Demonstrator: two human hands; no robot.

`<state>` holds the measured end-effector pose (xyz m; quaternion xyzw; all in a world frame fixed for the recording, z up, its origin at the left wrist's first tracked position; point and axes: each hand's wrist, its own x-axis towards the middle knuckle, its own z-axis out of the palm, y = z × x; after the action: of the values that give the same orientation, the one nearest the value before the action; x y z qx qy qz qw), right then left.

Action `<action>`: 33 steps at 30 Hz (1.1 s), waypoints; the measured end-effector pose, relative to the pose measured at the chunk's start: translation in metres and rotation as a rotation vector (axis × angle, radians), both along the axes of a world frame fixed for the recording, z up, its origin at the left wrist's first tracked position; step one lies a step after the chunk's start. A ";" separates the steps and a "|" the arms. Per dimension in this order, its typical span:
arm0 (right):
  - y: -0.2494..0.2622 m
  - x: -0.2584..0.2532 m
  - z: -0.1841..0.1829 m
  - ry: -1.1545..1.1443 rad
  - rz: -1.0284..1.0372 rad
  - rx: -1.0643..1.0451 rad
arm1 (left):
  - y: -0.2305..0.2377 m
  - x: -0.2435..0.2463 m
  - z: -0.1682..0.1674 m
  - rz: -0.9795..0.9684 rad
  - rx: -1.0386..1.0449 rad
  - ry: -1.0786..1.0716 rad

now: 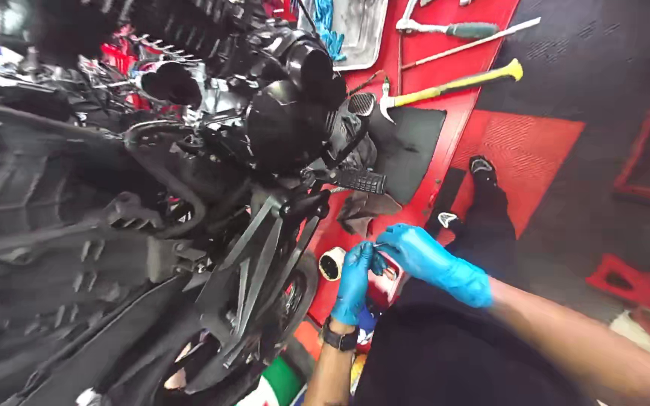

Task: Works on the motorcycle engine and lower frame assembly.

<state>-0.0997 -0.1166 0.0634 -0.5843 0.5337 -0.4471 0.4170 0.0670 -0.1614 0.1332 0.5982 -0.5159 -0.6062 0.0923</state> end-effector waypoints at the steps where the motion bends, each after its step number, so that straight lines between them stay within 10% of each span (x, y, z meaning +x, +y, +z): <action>1: -0.002 -0.009 -0.003 -0.058 -0.015 0.019 | -0.001 -0.003 0.001 0.009 0.013 0.024; 15: -0.011 -0.036 -0.049 0.078 0.183 -0.144 | -0.021 -0.045 -0.012 -0.189 0.159 -0.240; 25: -0.047 -0.081 -0.079 -0.532 -0.160 0.499 | -0.029 -0.036 0.012 -0.143 0.222 -0.191; 33: -0.068 -0.089 -0.073 -0.826 -0.200 0.443 | -0.026 -0.021 0.018 -0.021 -0.027 -0.203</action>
<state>-0.1890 -0.1841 -0.0093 -0.2005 0.4593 -0.5552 0.6638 0.0460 -0.1869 0.1513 0.6497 -0.5369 -0.5366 0.0413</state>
